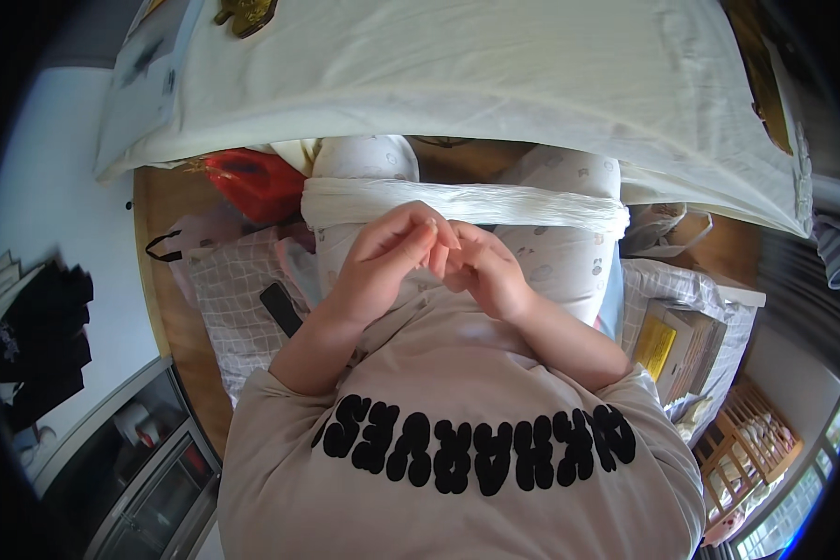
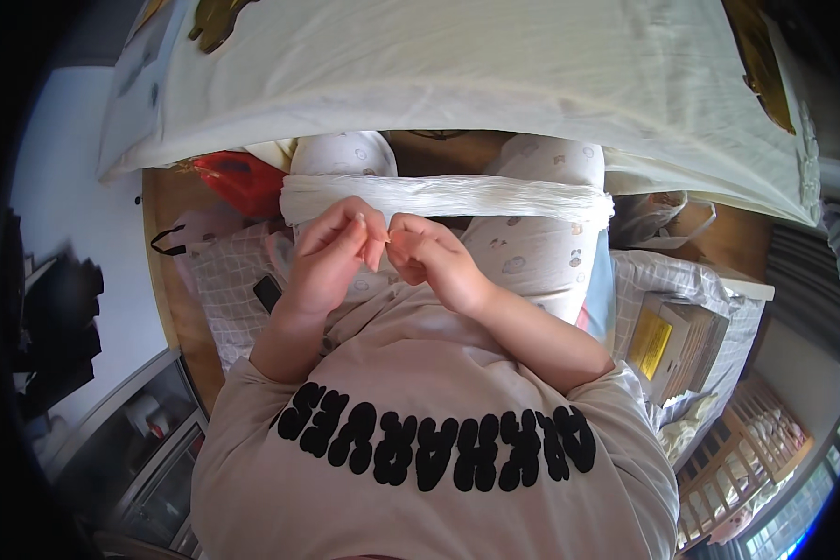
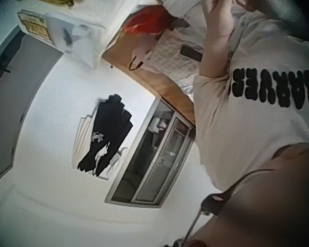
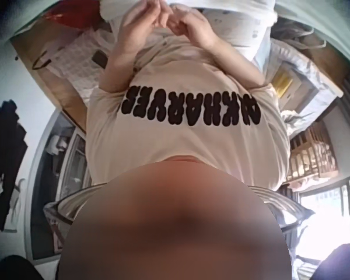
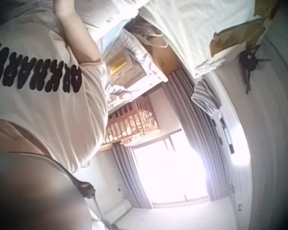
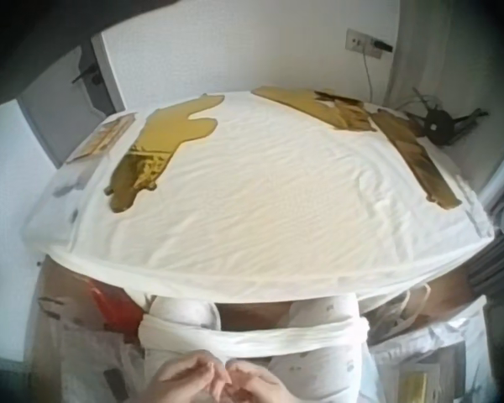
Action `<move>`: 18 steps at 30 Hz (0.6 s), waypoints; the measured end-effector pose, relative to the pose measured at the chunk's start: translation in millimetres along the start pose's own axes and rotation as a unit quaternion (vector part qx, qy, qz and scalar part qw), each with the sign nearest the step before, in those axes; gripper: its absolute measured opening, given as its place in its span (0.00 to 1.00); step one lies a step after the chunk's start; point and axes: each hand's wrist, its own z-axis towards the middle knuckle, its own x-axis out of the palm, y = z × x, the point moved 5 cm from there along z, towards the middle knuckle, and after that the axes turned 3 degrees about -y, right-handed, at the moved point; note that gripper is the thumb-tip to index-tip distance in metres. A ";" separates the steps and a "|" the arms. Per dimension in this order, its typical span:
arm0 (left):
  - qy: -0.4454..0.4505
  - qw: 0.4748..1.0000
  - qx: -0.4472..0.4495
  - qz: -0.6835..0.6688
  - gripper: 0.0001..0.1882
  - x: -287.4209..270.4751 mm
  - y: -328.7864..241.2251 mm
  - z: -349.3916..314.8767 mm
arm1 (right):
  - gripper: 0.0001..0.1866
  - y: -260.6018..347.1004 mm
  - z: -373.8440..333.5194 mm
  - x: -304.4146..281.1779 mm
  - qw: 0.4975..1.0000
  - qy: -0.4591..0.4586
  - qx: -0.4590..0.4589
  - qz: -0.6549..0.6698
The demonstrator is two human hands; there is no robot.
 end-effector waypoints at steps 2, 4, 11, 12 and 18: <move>0.002 0.998 -0.003 0.059 0.12 4.5 0.8 2.3 | 0.10 -6.8 2.2 -9.0 0.994 -0.014 0.060 0.093; 0.013 0.993 -0.006 0.114 0.13 7.7 4.4 4.0 | 0.09 -4.3 4.4 -12.8 0.990 -0.050 0.059 0.122; -0.096 0.934 -0.039 0.343 0.13 -23.0 40.1 1.1 | 0.12 30.2 -4.5 -9.7 0.969 -0.119 -0.154 -0.153; -0.137 0.926 0.017 0.350 0.13 -29.7 45.1 1.2 | 0.12 37.1 -9.9 -1.7 0.932 -0.117 -0.225 -0.260; -0.187 0.951 0.058 0.240 0.15 -22.4 35.3 3.7 | 0.07 40.6 -24.6 23.8 0.744 -0.073 -0.315 -0.584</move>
